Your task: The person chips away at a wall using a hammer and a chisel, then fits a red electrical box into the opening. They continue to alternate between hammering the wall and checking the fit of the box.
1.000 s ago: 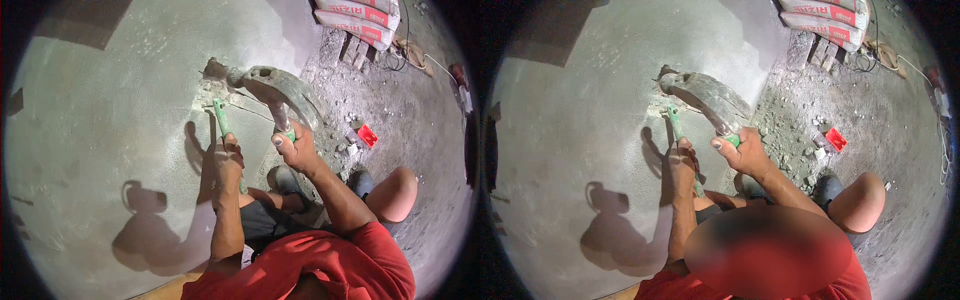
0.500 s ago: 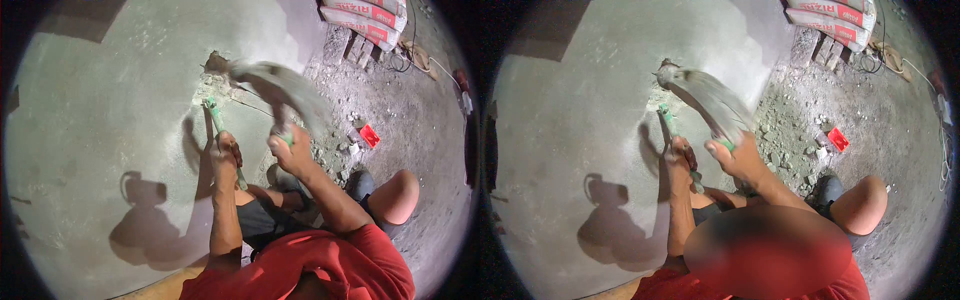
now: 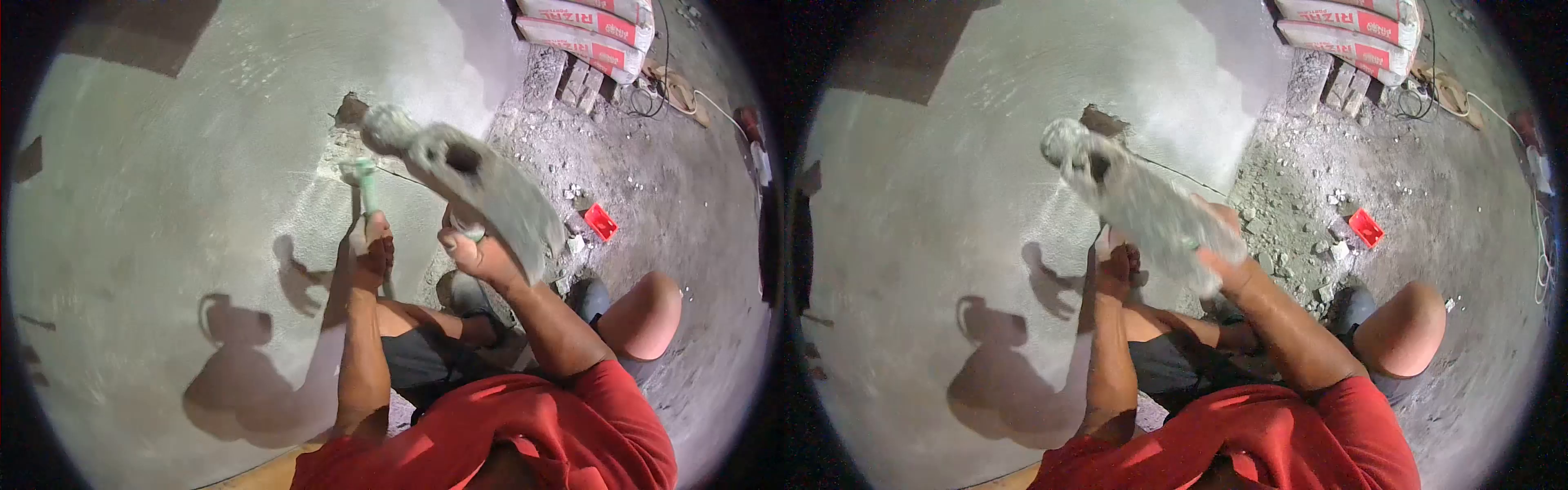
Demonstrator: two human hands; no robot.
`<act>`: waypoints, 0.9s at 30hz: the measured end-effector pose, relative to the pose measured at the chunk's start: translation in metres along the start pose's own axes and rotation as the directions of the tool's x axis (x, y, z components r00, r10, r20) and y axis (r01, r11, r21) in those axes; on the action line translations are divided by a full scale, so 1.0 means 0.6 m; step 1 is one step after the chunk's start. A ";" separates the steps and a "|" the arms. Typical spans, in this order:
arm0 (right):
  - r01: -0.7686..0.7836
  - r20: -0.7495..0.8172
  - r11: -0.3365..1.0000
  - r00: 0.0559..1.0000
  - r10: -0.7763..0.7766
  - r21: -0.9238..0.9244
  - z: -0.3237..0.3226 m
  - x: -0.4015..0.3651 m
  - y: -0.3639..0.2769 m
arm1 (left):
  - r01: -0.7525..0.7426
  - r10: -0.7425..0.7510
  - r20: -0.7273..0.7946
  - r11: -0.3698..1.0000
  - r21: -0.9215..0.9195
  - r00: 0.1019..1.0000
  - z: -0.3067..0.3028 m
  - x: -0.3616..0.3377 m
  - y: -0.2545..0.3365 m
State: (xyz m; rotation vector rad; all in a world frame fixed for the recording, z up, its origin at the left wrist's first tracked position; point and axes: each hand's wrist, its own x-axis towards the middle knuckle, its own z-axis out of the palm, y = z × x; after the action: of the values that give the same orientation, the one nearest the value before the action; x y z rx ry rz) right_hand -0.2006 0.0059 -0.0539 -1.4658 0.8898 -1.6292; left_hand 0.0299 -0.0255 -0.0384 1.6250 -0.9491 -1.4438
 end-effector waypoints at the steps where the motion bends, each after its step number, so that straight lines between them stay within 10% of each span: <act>1: 0.046 -0.072 0.991 0.996 -0.055 -0.123 -0.003 0.006 -0.004 | 0.142 -0.141 -0.018 0.972 0.187 0.990 0.000 0.005 0.004; 2: -0.111 -0.091 0.992 0.989 0.117 0.064 -0.013 0.016 -0.026 | -0.029 0.148 -0.133 0.766 0.642 0.980 0.012 -0.014 -0.016; 3: -0.116 -0.100 0.991 0.988 0.121 0.063 -0.015 0.020 -0.023 | -0.029 0.144 -0.126 0.763 0.646 0.981 0.016 -0.022 -0.023; 6: -0.386 -0.009 0.916 0.921 0.389 0.108 -0.030 0.041 -0.018 | -0.174 0.216 -0.220 0.965 0.196 0.951 0.076 -0.064 0.027; 21: -0.399 0.009 0.854 0.907 0.421 0.334 -0.058 0.075 -0.060 | -0.149 0.129 -0.249 0.987 -0.061 0.960 0.118 -0.101 0.092; 27: -0.227 -0.012 0.973 0.974 0.228 0.047 0.015 0.059 -0.002 | -0.137 0.107 -0.236 0.984 -0.117 0.966 0.113 -0.100 0.088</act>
State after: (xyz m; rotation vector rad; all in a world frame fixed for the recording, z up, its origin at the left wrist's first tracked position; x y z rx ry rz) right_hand -0.1935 -0.0247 -0.0352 -1.2698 0.9854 -1.4847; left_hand -0.0454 0.0009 0.0299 1.5672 -0.7901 -1.1805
